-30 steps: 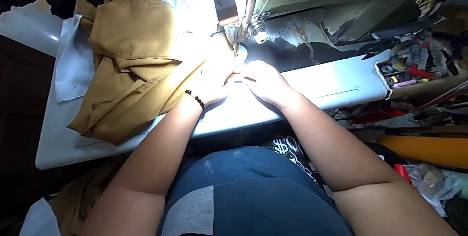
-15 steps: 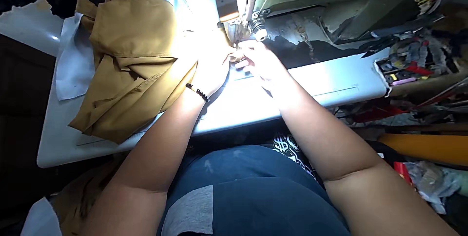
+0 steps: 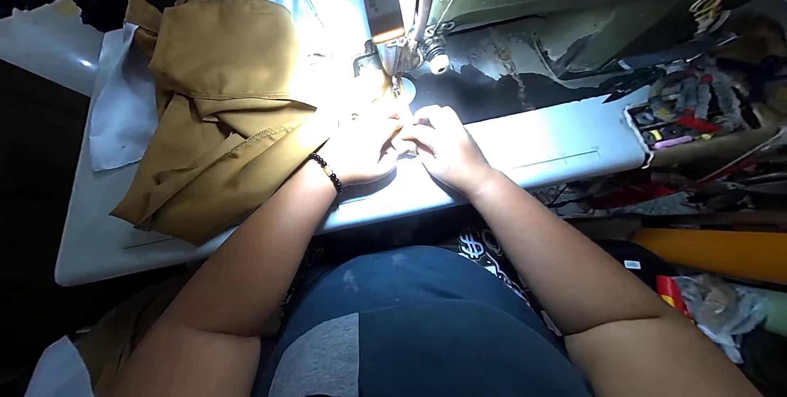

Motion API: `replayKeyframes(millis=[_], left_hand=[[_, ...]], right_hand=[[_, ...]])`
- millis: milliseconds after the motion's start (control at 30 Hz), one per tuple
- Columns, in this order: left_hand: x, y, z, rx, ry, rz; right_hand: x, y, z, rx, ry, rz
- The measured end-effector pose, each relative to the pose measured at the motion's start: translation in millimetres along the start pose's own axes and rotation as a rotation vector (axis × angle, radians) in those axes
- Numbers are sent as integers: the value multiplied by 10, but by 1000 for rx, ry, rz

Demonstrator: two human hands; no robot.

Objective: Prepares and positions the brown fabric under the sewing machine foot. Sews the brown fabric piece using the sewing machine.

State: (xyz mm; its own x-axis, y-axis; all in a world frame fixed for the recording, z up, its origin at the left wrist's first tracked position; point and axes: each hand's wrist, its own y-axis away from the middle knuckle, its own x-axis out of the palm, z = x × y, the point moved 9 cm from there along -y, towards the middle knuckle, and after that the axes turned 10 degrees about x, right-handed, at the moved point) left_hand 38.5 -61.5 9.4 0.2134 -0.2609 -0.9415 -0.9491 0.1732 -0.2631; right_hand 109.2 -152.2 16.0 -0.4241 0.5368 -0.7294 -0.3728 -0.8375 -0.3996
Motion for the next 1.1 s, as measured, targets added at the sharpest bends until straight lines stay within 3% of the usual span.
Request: replayKeyframes(millis=[100, 267, 433, 600, 800, 1100], left_hand=[[-31, -130, 29, -61, -52, 46], [3, -293, 25, -110, -143, -23], [83, 5, 88, -248, -37, 15], [87, 63, 181, -233, 68, 14], [43, -37, 369, -191, 146, -60], [0, -211, 783, -350, 97, -57]], right_hand=[[-43, 20, 18, -84, -91, -62], [-107, 97, 49, -156, -103, -140], [9, 108, 14, -76, -17, 7], [26, -7, 14, -31, -12, 118], [26, -188, -7, -52, -12, 145], [184, -515, -166, 41, 63, 143]])
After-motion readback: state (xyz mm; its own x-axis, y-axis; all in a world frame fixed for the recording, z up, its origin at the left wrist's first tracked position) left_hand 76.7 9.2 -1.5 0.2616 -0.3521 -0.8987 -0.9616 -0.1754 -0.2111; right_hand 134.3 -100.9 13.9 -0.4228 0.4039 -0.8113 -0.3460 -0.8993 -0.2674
